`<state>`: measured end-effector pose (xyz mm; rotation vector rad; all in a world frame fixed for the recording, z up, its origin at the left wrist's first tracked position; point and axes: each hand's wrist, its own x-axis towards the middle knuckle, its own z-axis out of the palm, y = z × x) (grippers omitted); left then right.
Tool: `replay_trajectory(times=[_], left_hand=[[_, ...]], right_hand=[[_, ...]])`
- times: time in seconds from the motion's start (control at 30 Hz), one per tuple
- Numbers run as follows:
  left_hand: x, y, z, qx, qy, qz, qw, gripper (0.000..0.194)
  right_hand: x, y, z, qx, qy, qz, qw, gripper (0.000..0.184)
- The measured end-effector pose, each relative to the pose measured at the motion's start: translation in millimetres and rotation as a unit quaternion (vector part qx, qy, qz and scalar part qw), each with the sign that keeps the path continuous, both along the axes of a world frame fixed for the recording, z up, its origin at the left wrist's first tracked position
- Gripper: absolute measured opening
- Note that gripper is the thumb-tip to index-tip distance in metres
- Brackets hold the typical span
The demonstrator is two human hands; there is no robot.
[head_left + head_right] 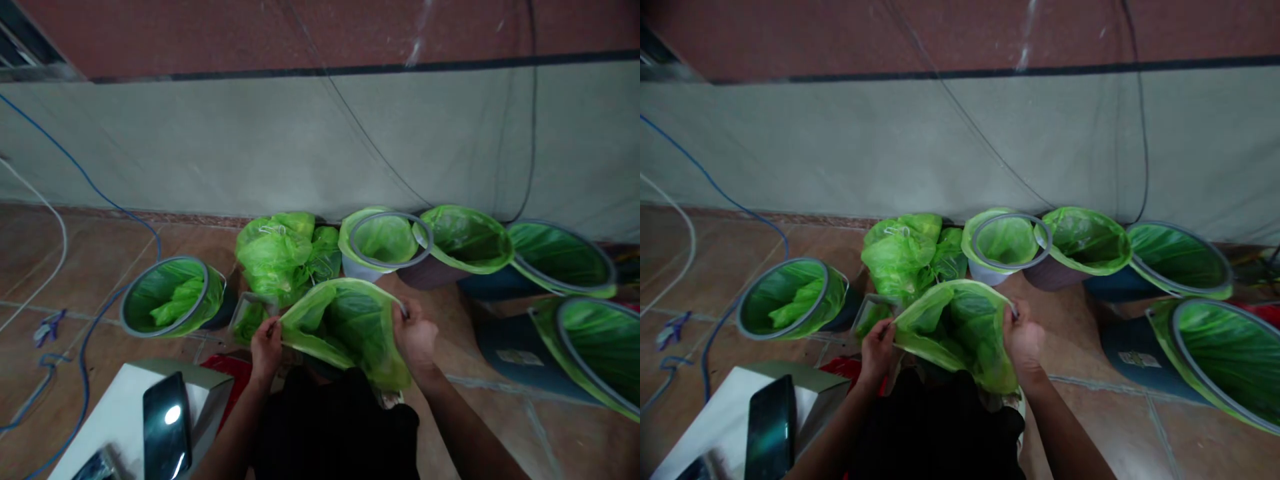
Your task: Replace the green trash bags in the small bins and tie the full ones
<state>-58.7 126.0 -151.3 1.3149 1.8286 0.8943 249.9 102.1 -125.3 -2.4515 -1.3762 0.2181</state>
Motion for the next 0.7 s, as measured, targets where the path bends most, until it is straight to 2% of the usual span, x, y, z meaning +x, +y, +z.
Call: replay_trajectory(times=[0.07, 0.13, 0.23, 0.33, 0.43, 0.57, 0.7], left_hand=[[-3.6, -2.3, 1.4, -0.032, 0.047, -0.012, 0.998, 0.028], [-3.5, 0.1, 5.2, -0.06, 0.108, -0.042, 0.991, 0.031], [5.9, 14.7, 17.8, -0.014, 0.186, -0.09, 0.978, 0.046], [30.7, 38.8, 36.1, 0.055, 0.225, -0.144, 0.962, 0.05], [68.3, 62.8, 48.9, 0.057, 0.272, -0.213, 0.937, 0.045], [111.0, 84.1, 44.9, 0.03, 0.336, -0.284, 0.897, 0.045], [119.3, 97.7, 28.2, 0.009, 0.372, -0.294, 0.881, 0.024]], right_hand=[[1.5, -1.0, -2.3, 0.012, 0.011, -0.008, 1.0, 0.04], [2.1, 0.1, -4.5, -0.019, 0.033, 0.019, 0.999, 0.041], [2.6, 4.2, -5.7, -0.052, 0.061, 0.033, 0.996, 0.042], [2.4, 9.1, -5.3, -0.052, 0.081, 0.024, 0.995, 0.041], [1.8, 12.5, -6.8, -0.035, 0.095, 0.026, 0.994, 0.038], [2.7, 13.3, -14.1, 0.002, 0.099, 0.019, 0.995, 0.039], [6.8, 13.6, -22.4, -0.028, 0.069, 0.027, 0.997, 0.04]])
